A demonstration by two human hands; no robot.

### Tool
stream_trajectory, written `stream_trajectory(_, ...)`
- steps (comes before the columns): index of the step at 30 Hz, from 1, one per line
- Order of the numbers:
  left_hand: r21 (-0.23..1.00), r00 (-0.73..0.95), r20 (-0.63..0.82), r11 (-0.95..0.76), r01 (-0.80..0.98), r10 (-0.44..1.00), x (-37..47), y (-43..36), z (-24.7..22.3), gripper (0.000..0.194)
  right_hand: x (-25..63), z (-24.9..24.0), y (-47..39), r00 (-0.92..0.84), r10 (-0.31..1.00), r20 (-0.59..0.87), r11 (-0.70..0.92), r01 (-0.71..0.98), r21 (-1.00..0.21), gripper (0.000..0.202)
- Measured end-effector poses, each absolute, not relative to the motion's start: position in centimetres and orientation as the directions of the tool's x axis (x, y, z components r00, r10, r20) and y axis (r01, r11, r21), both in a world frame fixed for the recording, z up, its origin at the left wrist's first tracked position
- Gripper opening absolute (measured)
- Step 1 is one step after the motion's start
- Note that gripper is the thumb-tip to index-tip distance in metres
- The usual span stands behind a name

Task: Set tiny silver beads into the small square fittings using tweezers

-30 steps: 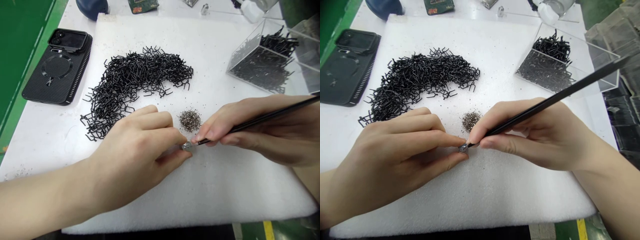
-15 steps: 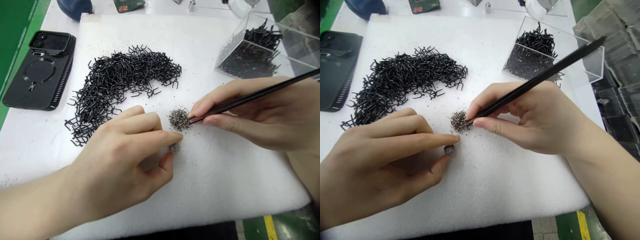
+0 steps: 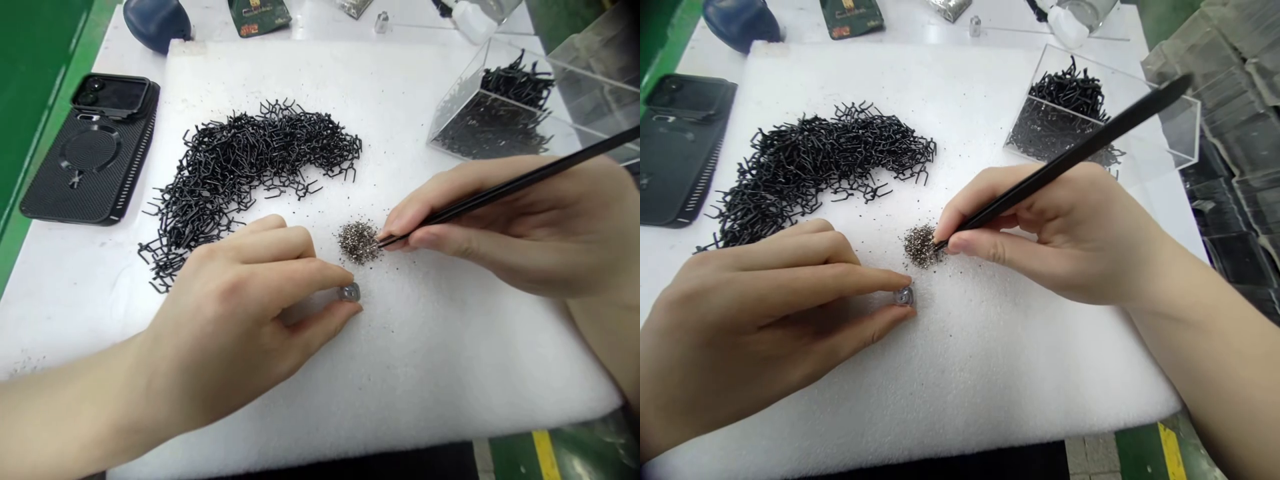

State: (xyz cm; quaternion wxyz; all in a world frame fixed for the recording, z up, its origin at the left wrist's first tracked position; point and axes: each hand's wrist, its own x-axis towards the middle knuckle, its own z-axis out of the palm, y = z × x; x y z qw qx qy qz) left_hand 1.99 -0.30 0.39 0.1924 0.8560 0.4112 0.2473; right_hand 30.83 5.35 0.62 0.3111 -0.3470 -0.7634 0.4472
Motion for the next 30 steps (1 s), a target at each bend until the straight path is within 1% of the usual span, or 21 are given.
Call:
stream_trajectory(1, 0.53, 0.539, 0.266, -0.589, 0.61, 0.799, 2.3, -0.1, 0.7, 0.009, 30.8, 0.7, 5.3, -0.565, 0.807, 0.174, 0.362, 0.239, -0.901, 0.014)
stream_trajectory(3, 0.529, 0.538, 0.268, -0.588, 0.611, 0.799, 3.0, 0.4, 1.3, 0.013, 30.7, 0.8, 5.0, -0.573, 0.799, 0.185, 0.349, 0.19, -0.918, 0.014)
stream_trajectory(6, 0.536, 0.531, 0.27, -0.584, 0.61, 0.803, 3.3, 0.9, 1.6, 0.017, 30.2, 1.1, 4.5, -0.617, 0.776, 0.129, 0.279, 0.153, -0.948, 0.014)
stream_trajectory(8, 0.542, 0.528, 0.268, -0.58, 0.608, 0.805, 3.0, 0.7, 1.3, 0.016, 30.0, 1.1, 4.3, -0.665, 0.74, 0.103, 0.264, 0.147, -0.953, 0.016)
stream_trajectory(11, 0.559, 0.531, 0.261, -0.575, 0.598, 0.806, 2.1, 0.1, 0.8, 0.009, 30.0, 0.8, 4.1, -0.673, 0.73, 0.119, 0.302, 0.162, -0.939, 0.018)
stream_trajectory(15, 0.597, 0.545, 0.271, -0.583, 0.551, 0.793, 1.4, -0.7, 0.5, 0.019, 30.6, 0.0, 4.0, -0.667, 0.732, 0.138, 0.336, 0.178, -0.925, 0.018)
stream_trajectory(19, 0.599, 0.549, 0.289, -0.596, 0.535, 0.784, 1.4, -0.8, 0.8, 0.019, 30.9, -0.3, 4.1, -0.701, 0.7, 0.14, 0.353, 0.168, -0.92, 0.023)
stream_trajectory(23, 0.599, 0.557, 0.285, -0.598, 0.533, 0.78, 1.3, -0.7, 0.6, 0.02, 30.8, -0.1, 4.1, -0.692, 0.711, 0.128, 0.349, 0.188, -0.918, 0.016)
stream_trajectory(27, 0.601, 0.541, 0.326, -0.612, 0.514, 0.775, 1.5, -0.5, -0.4, 0.021, 30.6, 0.0, 4.2, -0.687, 0.715, 0.127, 0.344, 0.188, -0.92, 0.015)
stream_trajectory(30, 0.605, 0.547, 0.31, -0.605, 0.517, 0.778, 1.7, -0.4, -0.5, 0.019, 30.4, 0.2, 4.1, -0.677, 0.723, 0.138, 0.345, 0.18, -0.921, 0.012)
